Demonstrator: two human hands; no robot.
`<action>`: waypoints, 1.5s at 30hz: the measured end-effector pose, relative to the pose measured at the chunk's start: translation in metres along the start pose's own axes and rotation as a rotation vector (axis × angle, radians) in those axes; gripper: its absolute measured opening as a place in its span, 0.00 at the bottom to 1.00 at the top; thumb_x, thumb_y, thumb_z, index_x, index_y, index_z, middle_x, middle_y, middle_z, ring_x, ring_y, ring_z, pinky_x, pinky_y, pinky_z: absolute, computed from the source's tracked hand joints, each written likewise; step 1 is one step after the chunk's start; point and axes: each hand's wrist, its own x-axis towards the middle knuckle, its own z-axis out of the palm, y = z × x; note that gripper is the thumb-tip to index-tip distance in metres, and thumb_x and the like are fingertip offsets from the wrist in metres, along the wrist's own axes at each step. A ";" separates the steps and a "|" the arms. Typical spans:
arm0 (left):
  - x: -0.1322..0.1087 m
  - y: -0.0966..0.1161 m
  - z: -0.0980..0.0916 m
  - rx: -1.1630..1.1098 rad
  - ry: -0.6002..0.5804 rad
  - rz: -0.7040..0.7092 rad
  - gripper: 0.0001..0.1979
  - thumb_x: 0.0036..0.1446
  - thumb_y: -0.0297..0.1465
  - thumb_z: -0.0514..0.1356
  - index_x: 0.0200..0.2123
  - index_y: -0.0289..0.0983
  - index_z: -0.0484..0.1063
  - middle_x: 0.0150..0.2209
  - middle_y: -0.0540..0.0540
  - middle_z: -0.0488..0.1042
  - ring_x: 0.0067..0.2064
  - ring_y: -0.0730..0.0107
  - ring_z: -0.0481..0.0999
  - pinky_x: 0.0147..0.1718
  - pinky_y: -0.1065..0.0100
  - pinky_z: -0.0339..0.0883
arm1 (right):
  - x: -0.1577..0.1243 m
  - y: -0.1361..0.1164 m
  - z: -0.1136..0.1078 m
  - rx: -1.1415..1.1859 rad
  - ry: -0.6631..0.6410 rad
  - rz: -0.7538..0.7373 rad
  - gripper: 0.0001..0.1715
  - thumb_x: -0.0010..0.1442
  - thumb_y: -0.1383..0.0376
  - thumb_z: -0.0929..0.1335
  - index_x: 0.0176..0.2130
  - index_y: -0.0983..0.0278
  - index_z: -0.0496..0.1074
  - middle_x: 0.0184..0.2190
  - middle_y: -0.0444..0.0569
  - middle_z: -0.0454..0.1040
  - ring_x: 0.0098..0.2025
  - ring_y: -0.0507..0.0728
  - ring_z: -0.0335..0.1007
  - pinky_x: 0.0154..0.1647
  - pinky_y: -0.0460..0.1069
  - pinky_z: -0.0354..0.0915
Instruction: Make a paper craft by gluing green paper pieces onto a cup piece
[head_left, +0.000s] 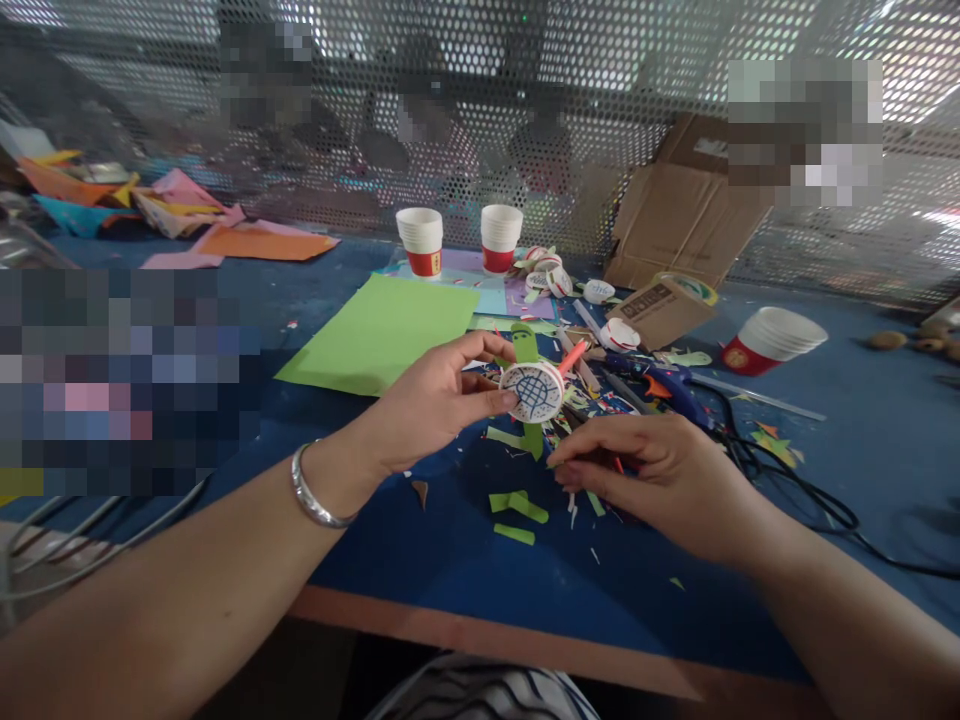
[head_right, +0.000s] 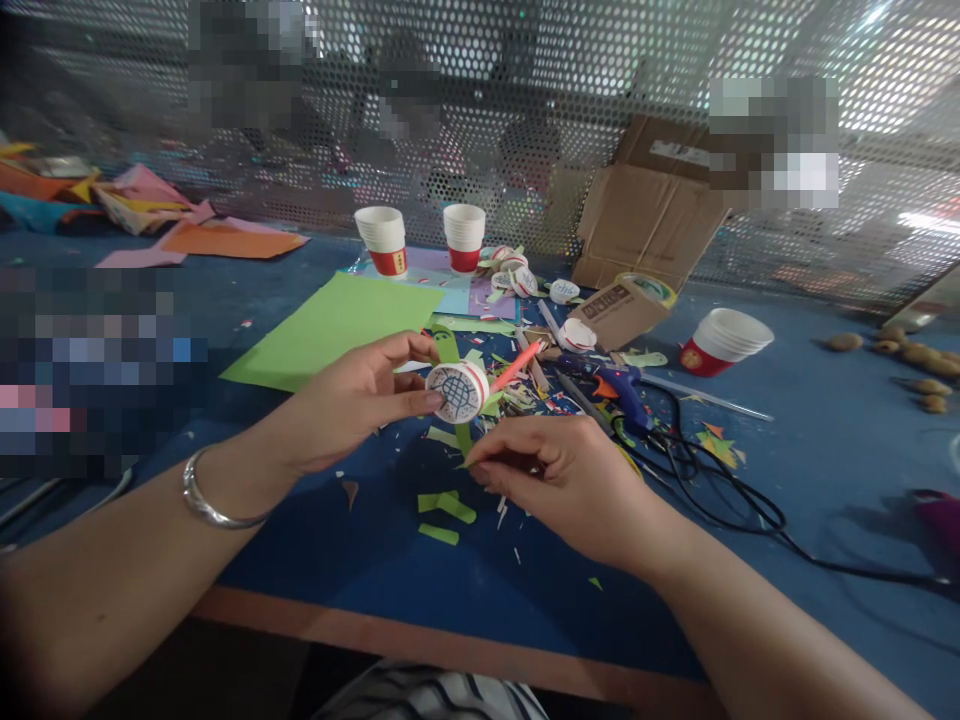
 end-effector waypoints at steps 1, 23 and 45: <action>0.000 0.000 0.000 -0.005 -0.003 -0.003 0.17 0.53 0.26 0.69 0.44 0.38 0.68 0.40 0.51 0.72 0.37 0.74 0.73 0.37 0.70 0.66 | 0.000 0.000 -0.003 -0.021 0.004 0.017 0.08 0.67 0.63 0.69 0.37 0.60 0.79 0.28 0.42 0.78 0.30 0.50 0.72 0.30 0.44 0.64; -0.005 0.012 0.008 0.082 -0.118 -0.075 0.11 0.55 0.24 0.63 0.43 0.35 0.71 0.31 0.52 0.76 0.35 0.72 0.73 0.38 0.69 0.66 | 0.002 0.002 -0.018 -0.100 0.056 -0.065 0.13 0.71 0.61 0.65 0.34 0.61 0.73 0.28 0.41 0.70 0.31 0.49 0.65 0.33 0.44 0.61; -0.006 0.005 0.004 0.202 -0.216 0.047 0.10 0.57 0.25 0.62 0.43 0.37 0.75 0.47 0.44 0.75 0.46 0.67 0.75 0.44 0.65 0.69 | 0.001 0.003 -0.017 -0.107 -0.053 -0.014 0.14 0.70 0.57 0.66 0.36 0.61 0.75 0.30 0.45 0.74 0.33 0.54 0.71 0.35 0.48 0.65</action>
